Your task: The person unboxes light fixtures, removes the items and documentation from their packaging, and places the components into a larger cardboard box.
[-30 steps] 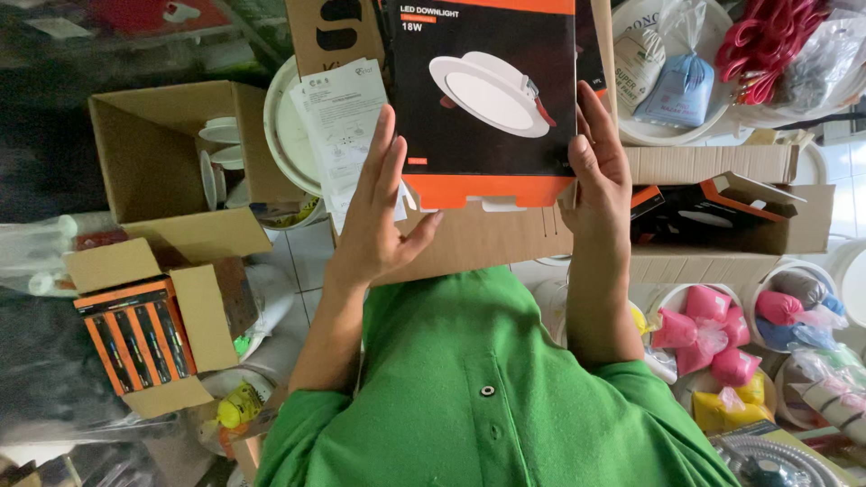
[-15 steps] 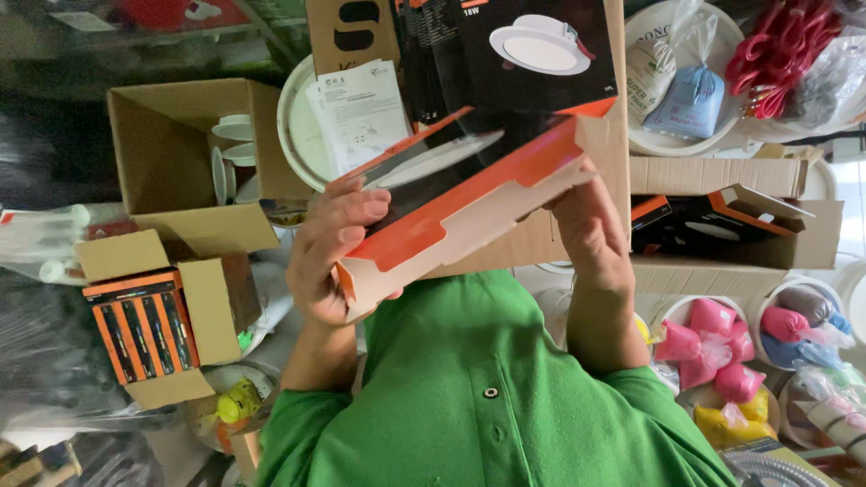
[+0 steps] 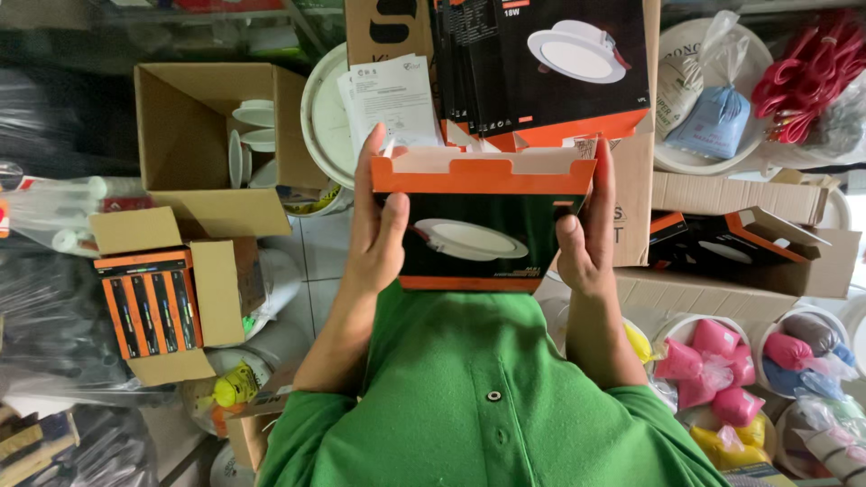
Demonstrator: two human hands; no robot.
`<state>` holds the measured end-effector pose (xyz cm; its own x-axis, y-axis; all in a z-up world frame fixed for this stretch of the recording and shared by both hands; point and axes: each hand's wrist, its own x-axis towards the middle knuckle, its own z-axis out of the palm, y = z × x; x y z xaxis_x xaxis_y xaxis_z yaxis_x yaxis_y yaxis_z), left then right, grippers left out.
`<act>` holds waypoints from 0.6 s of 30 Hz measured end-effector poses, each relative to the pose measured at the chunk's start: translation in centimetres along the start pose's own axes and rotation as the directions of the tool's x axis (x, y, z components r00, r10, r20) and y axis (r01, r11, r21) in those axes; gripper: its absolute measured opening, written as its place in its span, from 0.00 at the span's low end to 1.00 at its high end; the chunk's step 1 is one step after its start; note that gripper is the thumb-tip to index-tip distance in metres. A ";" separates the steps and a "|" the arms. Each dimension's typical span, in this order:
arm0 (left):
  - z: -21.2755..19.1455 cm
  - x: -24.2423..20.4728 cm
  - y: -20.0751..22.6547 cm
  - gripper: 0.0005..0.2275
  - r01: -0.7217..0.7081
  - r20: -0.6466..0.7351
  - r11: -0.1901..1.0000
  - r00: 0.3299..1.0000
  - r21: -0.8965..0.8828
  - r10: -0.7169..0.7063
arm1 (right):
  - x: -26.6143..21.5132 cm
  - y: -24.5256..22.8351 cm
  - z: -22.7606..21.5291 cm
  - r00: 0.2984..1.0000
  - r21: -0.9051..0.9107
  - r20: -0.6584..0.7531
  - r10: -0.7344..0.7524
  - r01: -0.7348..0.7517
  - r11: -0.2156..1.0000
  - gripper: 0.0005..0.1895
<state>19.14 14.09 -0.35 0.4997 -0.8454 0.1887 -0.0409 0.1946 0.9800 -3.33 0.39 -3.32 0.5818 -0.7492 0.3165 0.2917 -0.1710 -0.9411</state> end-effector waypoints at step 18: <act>1.2 0.0 -2.4 0.20 0.071 -0.197 0.996 0.978 0.044 -0.061 | -0.6 5.3 -1.6 0.992 -0.119 -0.119 -0.045 0.030 0.992 0.33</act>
